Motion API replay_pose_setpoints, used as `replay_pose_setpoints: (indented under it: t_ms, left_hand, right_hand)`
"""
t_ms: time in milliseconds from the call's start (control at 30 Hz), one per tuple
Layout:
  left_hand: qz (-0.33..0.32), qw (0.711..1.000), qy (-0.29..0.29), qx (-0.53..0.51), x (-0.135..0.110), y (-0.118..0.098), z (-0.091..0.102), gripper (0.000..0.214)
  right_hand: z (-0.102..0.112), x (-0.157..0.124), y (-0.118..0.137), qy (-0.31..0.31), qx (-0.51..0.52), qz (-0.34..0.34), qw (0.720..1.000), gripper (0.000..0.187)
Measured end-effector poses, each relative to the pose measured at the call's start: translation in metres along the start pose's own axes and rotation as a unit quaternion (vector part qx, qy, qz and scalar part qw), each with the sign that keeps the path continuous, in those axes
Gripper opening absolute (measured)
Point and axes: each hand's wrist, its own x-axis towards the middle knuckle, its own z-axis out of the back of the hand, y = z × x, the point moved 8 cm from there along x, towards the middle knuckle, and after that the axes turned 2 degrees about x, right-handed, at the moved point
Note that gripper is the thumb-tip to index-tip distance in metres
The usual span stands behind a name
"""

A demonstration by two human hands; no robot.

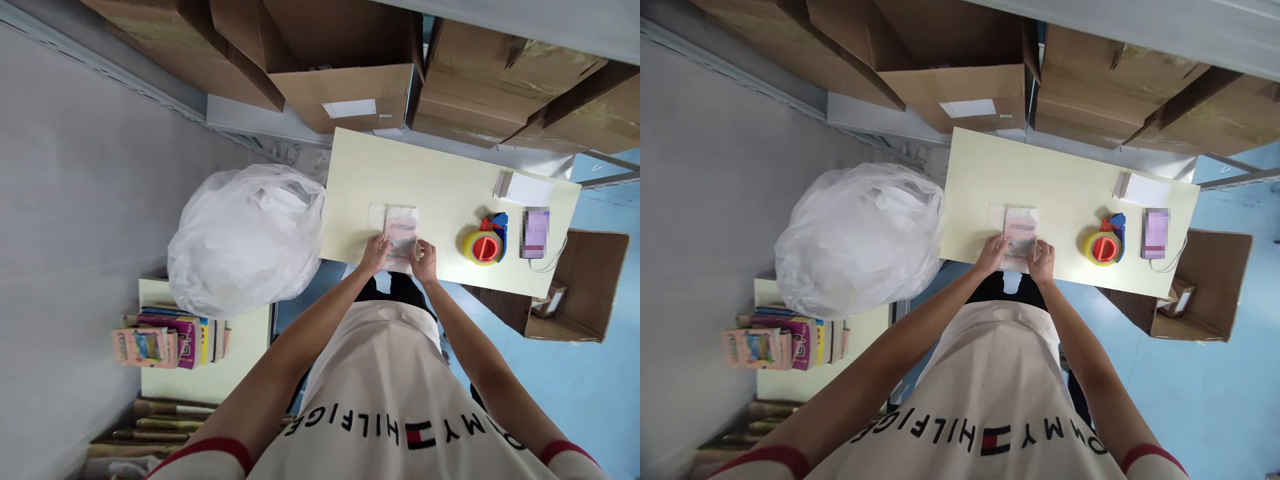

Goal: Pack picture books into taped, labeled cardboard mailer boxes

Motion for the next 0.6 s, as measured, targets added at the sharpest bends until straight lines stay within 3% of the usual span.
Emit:
replay_pose_setpoints:
  t_ms: [133,333,467,600]
  left_hand:
    - [-0.035,0.997,0.009,0.064,-0.014,0.005,0.002,0.046]
    - [-0.084,0.991,0.032,0.097,-0.023,0.001,-0.007,0.046]
    - [-0.078,0.992,0.047,0.089,-0.018,-0.006,-0.018,0.047]
    - [-0.049,0.994,0.087,0.039,-0.012,-0.013,-0.032,0.045]
  right_hand:
    - [0.001,-0.001,-0.018,-0.001,0.027,-0.056,0.998,0.048]
    - [-0.014,0.000,-0.013,0.024,0.079,-0.072,0.994,0.048]
    - [0.000,0.002,-0.010,0.004,0.103,-0.108,0.989,0.047]
    - [0.022,0.005,0.007,-0.014,0.138,-0.090,0.986,0.042]
